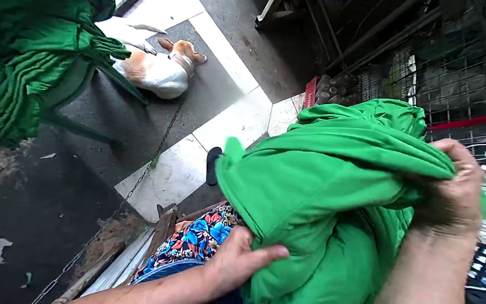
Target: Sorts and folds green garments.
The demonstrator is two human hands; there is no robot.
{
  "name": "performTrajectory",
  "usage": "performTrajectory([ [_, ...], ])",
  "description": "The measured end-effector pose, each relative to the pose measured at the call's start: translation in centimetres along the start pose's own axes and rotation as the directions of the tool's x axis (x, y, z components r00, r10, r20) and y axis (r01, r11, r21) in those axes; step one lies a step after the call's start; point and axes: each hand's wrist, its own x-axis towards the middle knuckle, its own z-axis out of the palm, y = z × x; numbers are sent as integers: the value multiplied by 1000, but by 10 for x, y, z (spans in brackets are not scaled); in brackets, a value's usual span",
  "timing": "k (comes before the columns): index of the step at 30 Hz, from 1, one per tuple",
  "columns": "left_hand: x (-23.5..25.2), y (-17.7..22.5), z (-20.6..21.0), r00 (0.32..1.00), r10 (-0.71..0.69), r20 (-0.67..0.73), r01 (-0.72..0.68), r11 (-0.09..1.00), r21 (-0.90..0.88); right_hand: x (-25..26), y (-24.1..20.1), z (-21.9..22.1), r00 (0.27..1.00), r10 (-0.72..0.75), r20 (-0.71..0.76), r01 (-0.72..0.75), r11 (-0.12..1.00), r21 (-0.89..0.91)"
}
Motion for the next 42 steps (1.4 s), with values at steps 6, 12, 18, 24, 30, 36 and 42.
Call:
performTrajectory([
  [6, 23, 17, -12, 922, -388, -5, 382, 908, -172, -13, 13, 11, 954, 289, 82, -254, 920, -297],
  [12, 8, -19, -9, 995, 47, 93, -61, 986, 154, -30, 25, -10, 991, 123, -54, -124, 992, 0],
  [18, 13, 22, -15, 983, -178, 43, 176, 983, 54, -28, 24, 13, 962, 270, 30, -255, 936, -244],
  [24, 13, -8, -5, 894, -445, 48, 447, 892, -64, -41, 38, -17, 959, 283, 0, -276, 936, -220],
  [30, 9, 31, -9, 975, -180, 130, 180, 984, 14, -42, 9, -13, 983, 182, 20, -176, 971, -164],
  [36, 22, -9, -10, 959, -270, 84, 269, 963, 30, -47, 36, -11, 945, 326, 17, -312, 920, -238],
  [42, 16, 18, -6, 927, -351, 129, 351, 936, 25, -16, -13, 17, 832, 550, 70, -426, 716, -553],
])
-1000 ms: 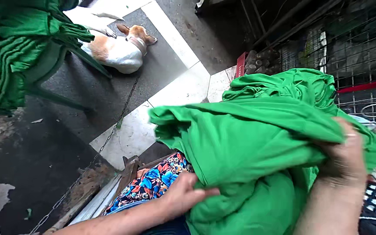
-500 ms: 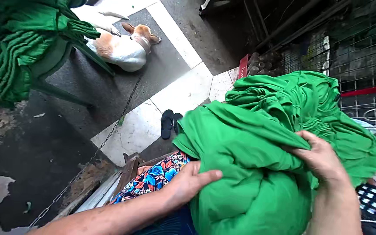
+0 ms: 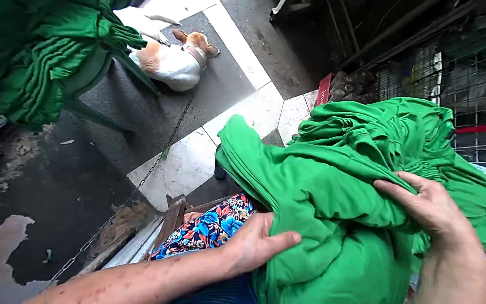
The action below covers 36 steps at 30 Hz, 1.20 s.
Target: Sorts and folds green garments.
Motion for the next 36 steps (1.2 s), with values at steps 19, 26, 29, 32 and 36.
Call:
performTrajectory([
  [19, -18, -35, 9, 994, 104, 16, -104, 994, 32, -2, -35, -30, 794, -544, -272, 579, 813, 66],
  [26, -27, -21, 2, 986, 13, 167, -23, 998, 60, -12, -48, -9, 864, -468, -184, 464, 883, -65],
  [29, -18, -36, 3, 972, -68, 226, 58, 997, 50, -6, -34, -13, 863, -446, -239, 471, 880, 59],
  [32, -5, -27, 0, 982, -117, 147, 143, 973, -181, 3, -31, 4, 909, -380, -172, 375, 925, -60],
  [36, -20, -21, 4, 981, 14, 191, -4, 998, -55, -18, -30, -15, 847, -447, -287, 482, 874, 59],
])
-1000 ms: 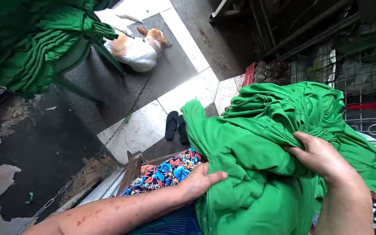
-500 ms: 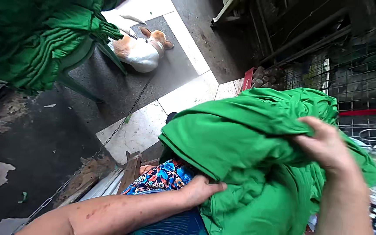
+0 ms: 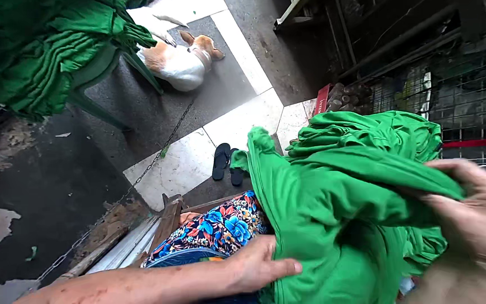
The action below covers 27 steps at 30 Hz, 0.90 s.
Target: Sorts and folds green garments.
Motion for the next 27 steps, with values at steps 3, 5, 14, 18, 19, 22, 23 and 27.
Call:
performTrajectory([
  [3, 14, -8, -3, 998, -54, -19, 53, 998, -40, 7, 12, 1, 997, 69, -26, -70, 998, -2],
  [5, 21, 2, -6, 993, -79, -89, 65, 987, -150, 12, 6, 11, 993, 121, 10, -119, 989, -84],
  [14, 17, -14, -2, 997, -69, -20, 61, 965, -257, 3, 30, 17, 985, 167, -46, -166, 986, 17],
  [18, 15, -19, -4, 997, -77, -8, 70, 942, -328, -5, 12, 11, 994, 74, -80, -73, 997, 15],
  [19, 15, -22, -4, 997, -80, 1, 77, 947, -313, -5, 5, 8, 995, 25, -92, -22, 999, 30],
  [22, 19, -21, -6, 995, -97, -15, 89, 957, -276, 1, -12, 2, 993, -58, -98, 59, 998, 1],
  [23, 21, -20, -8, 994, -100, -53, 82, 959, -271, 3, -14, 2, 994, -72, -88, 72, 997, -2],
  [27, 30, -24, -16, 965, -62, -256, -37, 931, -364, 0, -8, 9, 997, -44, -60, 45, 999, 18],
])
